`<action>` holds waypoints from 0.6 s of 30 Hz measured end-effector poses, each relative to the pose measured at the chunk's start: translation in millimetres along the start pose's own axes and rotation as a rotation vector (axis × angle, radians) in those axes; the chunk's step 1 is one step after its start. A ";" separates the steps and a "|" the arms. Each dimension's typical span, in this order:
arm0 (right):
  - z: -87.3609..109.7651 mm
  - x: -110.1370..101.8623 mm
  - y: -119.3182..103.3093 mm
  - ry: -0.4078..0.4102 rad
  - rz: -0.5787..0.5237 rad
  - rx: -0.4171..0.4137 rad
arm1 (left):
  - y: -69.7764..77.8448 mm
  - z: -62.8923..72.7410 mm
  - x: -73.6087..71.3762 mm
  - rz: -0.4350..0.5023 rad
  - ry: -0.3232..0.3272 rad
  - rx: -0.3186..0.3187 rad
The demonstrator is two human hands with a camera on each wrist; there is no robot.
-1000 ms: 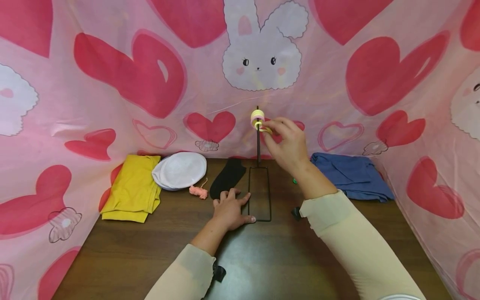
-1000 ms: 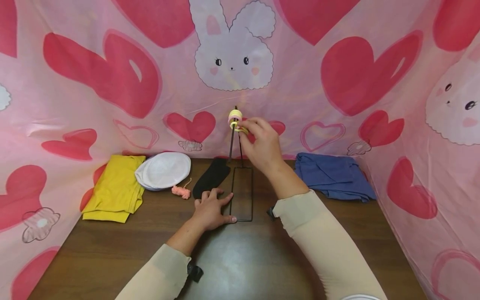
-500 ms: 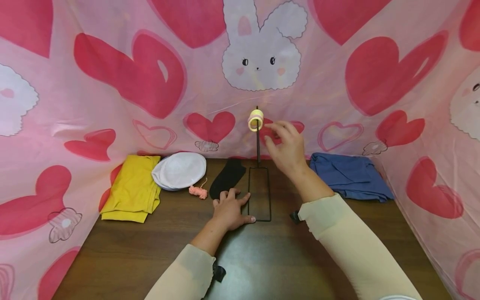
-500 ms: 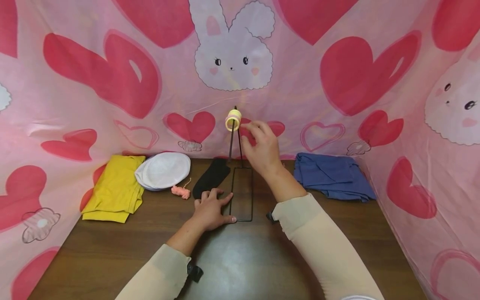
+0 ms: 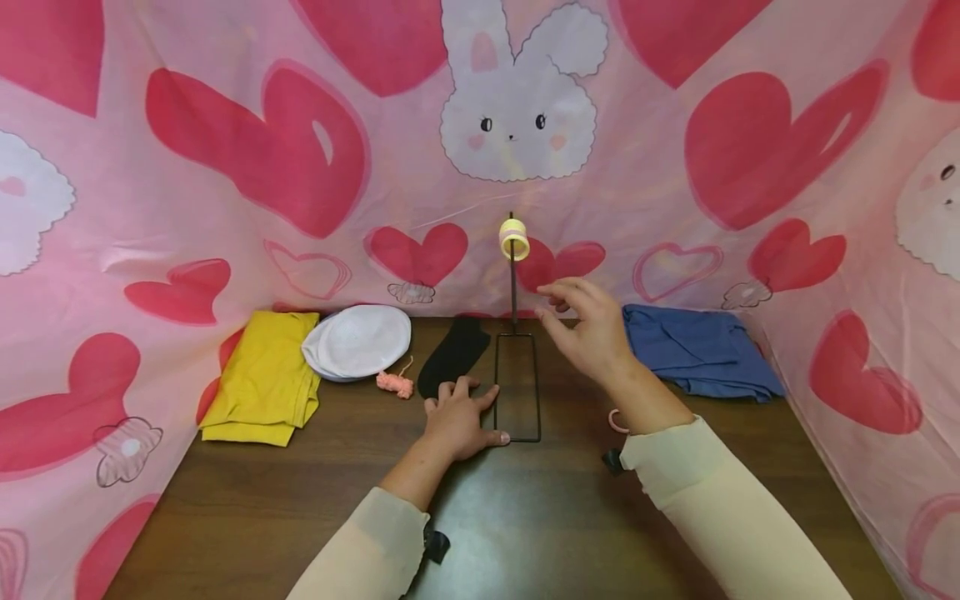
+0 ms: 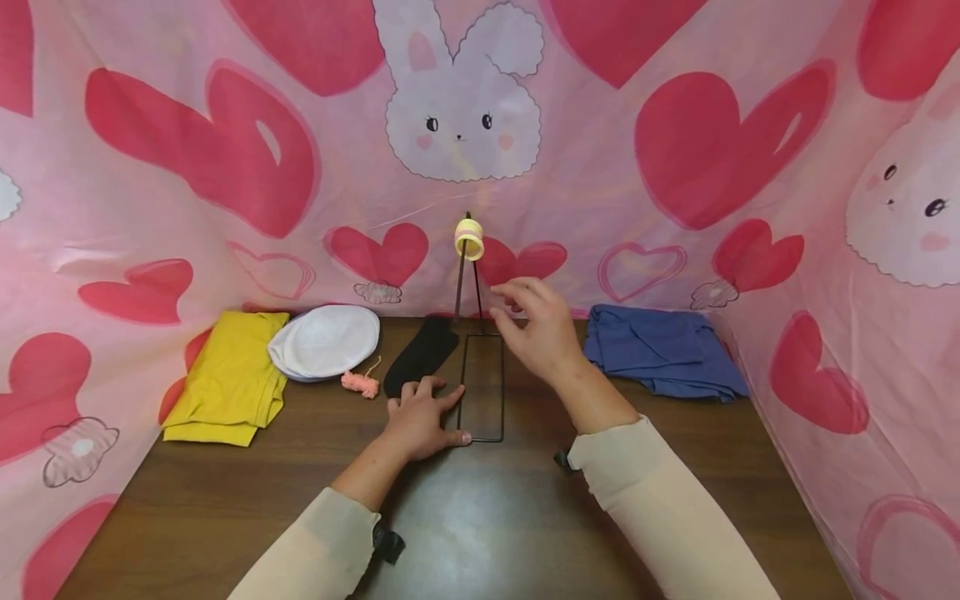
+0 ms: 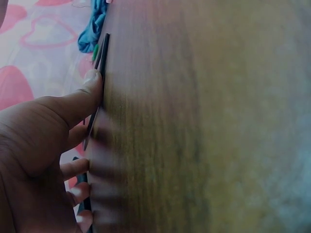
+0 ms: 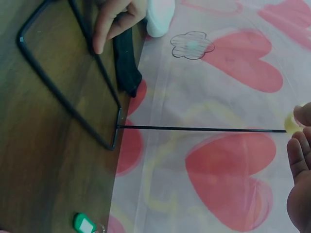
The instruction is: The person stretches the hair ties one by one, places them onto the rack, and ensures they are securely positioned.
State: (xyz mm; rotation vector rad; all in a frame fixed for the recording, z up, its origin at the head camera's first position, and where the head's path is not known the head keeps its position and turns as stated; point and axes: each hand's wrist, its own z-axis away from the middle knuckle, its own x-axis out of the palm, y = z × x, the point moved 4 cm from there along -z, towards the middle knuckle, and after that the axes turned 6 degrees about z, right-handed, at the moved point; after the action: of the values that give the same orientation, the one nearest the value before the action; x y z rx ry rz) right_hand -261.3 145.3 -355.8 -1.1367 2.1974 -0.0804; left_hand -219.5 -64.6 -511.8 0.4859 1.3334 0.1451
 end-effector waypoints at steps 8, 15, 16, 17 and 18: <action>27.5 -8.5 7.7 -0.088 0.009 -0.004 | 0.4 -0.6 0.9 -0.005 -0.002 0.004; 52.0 -16.7 21.2 -0.131 0.009 -0.022 | -1.4 -2.1 3.1 -0.005 0.001 0.000; 55.1 -17.9 22.8 -0.140 0.008 -0.023 | -1.9 -2.2 3.6 -0.008 0.002 -0.001; 58.1 -19.1 24.2 -0.149 0.003 -0.019 | -2.3 -2.4 4.1 -0.012 0.002 -0.003; 61.2 -20.5 25.6 -0.159 0.002 -0.014 | -2.6 -2.6 4.6 -0.016 0.002 -0.003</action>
State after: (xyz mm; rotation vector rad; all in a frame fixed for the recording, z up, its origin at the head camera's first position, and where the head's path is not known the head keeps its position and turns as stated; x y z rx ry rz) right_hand -235.8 190.7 -401.7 -1.1101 2.0609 0.0261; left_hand -221.4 -64.5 -517.4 0.4731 1.3386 0.1343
